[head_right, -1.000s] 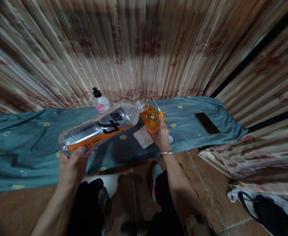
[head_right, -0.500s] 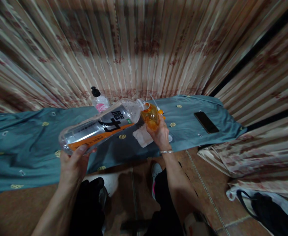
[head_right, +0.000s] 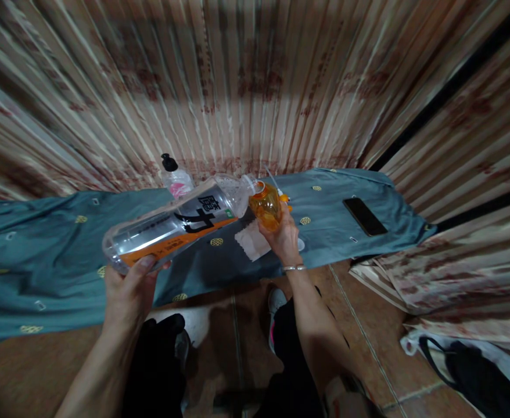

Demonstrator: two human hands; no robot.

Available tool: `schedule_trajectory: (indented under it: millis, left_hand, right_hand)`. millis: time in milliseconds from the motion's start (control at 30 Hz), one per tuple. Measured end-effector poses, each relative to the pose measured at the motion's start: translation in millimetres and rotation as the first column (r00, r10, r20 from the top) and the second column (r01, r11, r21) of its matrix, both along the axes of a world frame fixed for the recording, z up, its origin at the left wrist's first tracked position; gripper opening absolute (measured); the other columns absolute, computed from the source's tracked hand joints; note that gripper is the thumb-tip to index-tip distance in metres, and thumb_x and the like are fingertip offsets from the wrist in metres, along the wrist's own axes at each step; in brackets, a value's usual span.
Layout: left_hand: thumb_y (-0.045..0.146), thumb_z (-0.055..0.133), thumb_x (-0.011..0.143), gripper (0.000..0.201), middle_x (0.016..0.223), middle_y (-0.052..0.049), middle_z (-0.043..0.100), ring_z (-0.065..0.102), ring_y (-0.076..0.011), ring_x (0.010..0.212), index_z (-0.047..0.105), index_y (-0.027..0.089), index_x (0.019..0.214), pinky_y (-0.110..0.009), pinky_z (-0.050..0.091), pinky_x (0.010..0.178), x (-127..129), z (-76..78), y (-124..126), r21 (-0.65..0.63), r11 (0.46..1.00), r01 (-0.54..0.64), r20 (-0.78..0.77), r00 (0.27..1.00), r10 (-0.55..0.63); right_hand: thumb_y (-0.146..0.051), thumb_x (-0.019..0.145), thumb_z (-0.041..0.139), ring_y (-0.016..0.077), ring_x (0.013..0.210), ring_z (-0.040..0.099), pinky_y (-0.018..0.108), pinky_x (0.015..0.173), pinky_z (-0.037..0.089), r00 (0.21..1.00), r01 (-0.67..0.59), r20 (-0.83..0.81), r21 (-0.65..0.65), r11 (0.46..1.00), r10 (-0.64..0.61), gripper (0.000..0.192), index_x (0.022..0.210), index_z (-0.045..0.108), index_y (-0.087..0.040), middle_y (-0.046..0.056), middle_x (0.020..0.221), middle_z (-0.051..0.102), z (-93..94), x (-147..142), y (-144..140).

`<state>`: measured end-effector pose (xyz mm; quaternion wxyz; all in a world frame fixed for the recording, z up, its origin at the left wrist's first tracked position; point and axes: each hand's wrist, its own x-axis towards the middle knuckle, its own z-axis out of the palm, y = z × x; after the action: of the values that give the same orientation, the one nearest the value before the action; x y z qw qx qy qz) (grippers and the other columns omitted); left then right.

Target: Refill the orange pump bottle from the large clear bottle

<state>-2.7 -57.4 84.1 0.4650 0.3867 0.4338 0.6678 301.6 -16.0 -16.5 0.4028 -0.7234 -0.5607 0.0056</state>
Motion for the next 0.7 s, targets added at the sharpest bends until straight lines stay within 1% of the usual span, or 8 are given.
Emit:
schedule_trajectory:
  millis: [100,200,267,400,600,700]
  left_hand:
    - [0.039,0.1,0.057,0.073,0.108,-0.006,0.071,0.064,-0.0181,0.08,0.068,0.025,0.121,-0.025,0.052,0.056,1.0,2.6,-0.7,-0.004,1.0,0.006,0.016,1.0,-0.005]
    - [0.037,0.1,0.056,0.071,0.105,-0.004,0.07,0.063,-0.0167,0.077,0.068,0.025,0.119,-0.024,0.052,0.055,1.9,5.3,-1.2,-0.004,1.0,0.011,0.019,1.0,-0.011]
    - [0.037,0.1,0.057,0.071,0.105,-0.005,0.07,0.063,-0.0174,0.078,0.068,0.025,0.119,-0.024,0.052,0.055,2.2,5.9,-1.1,-0.001,1.0,0.016,0.01,1.0,-0.016]
    - [0.039,0.099,0.058,0.075,0.107,-0.006,0.071,0.063,-0.0182,0.079,0.068,0.025,0.125,-0.025,0.052,0.056,2.3,4.4,-0.5,0.007,1.0,0.023,-0.002,1.0,-0.023]
    - [0.04,0.099,0.059,0.074,0.103,-0.004,0.07,0.062,-0.0164,0.076,0.068,0.025,0.124,-0.023,0.051,0.056,2.6,1.6,0.2,0.009,1.0,0.007,-0.006,1.0,-0.007]
    - [0.043,0.1,0.057,0.078,0.106,-0.005,0.071,0.063,-0.0174,0.079,0.067,0.025,0.126,-0.024,0.051,0.056,1.9,0.4,0.7,0.008,1.0,0.008,-0.016,1.0,-0.008]
  right_hand:
    - [-0.05,0.085,0.076,0.038,0.128,0.075,0.056,0.106,0.063,1.0,0.009,0.02,0.017,1.0,-0.009,0.088,0.158,0.045,-0.012,0.024,0.14,0.075,-3.4,0.4,0.6]
    - [-0.053,0.086,0.075,0.0377,0.128,0.075,0.055,0.105,0.063,1.0,0.007,0.025,0.023,1.0,-0.008,0.088,0.158,0.045,-0.012,0.024,0.139,0.075,-5.0,0.7,0.9]
    - [-0.056,0.086,0.074,0.0377,0.127,0.075,0.056,0.104,0.063,1.0,0.005,0.02,0.022,1.0,-0.005,0.089,0.158,0.044,-0.013,0.024,0.14,0.075,-5.1,1.0,1.1]
    - [-0.054,0.084,0.075,0.0379,0.125,0.076,0.057,0.105,0.063,1.0,0.015,0.003,0.025,1.0,-0.015,0.089,0.157,0.046,-0.014,0.022,0.139,0.076,-4.5,0.7,1.1]
    - [-0.05,0.084,0.077,0.0369,0.128,0.075,0.055,0.107,0.062,1.0,0.002,-0.011,0.027,1.0,-0.002,0.088,0.158,0.045,-0.014,0.023,0.142,0.074,-2.5,0.1,0.3]
    - [-0.049,0.081,0.078,0.0377,0.126,0.076,0.055,0.105,0.063,1.0,0.009,-0.027,0.005,1.0,-0.008,0.09,0.157,0.046,-0.013,0.023,0.14,0.076,-0.6,0.5,0.0]
